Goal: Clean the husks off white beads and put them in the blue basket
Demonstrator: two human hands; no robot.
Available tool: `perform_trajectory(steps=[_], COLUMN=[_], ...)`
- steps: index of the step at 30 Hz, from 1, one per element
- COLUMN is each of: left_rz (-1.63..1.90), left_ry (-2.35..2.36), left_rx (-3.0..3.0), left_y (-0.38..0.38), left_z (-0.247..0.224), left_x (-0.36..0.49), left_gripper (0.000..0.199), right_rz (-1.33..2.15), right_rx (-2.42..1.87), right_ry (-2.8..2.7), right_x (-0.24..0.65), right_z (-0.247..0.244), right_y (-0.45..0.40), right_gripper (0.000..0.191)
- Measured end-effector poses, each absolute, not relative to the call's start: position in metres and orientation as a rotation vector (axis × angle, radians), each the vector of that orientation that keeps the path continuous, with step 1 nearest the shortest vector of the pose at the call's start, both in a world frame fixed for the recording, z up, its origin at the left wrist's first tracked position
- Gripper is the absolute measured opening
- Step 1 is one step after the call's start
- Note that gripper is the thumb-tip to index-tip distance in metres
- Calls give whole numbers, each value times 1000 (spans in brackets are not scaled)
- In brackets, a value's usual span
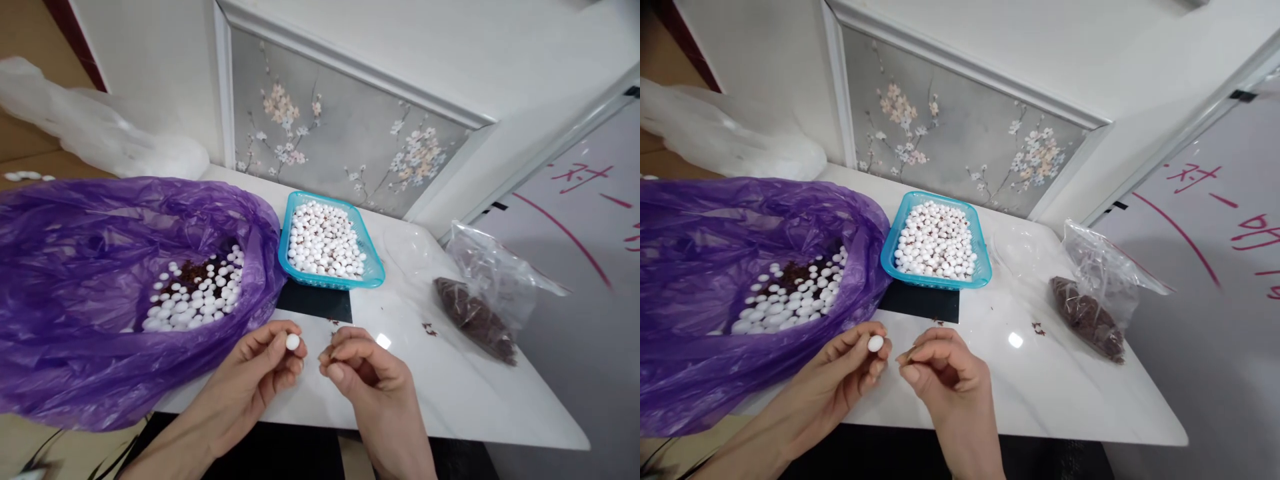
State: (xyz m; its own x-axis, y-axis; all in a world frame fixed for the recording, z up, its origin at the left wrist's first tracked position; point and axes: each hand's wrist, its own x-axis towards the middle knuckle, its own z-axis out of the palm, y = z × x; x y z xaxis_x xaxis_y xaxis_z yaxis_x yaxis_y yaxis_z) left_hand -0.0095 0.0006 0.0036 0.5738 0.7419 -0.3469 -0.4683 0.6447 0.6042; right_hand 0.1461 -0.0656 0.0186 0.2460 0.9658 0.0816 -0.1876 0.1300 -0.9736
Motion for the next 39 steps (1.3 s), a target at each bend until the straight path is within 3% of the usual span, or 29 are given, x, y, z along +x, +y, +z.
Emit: perform_trajectory(steps=[11,26,39], left_rz=[760,776,837], left_ry=[489,591,674], left_rx=[503,575,664], left_y=[-1,-1,-3], left_z=[1,1,0], left_x=[-9,-7,-8], left_gripper=[14,18,14], right_rz=[1221,842,847], right_rx=[-1058,-1290,-1332], right_ry=[-841,-1100,-1080], right_x=[129,119,114], right_z=[16,14,17], right_y=[-65,-63,-63], right_gripper=[6,9,9])
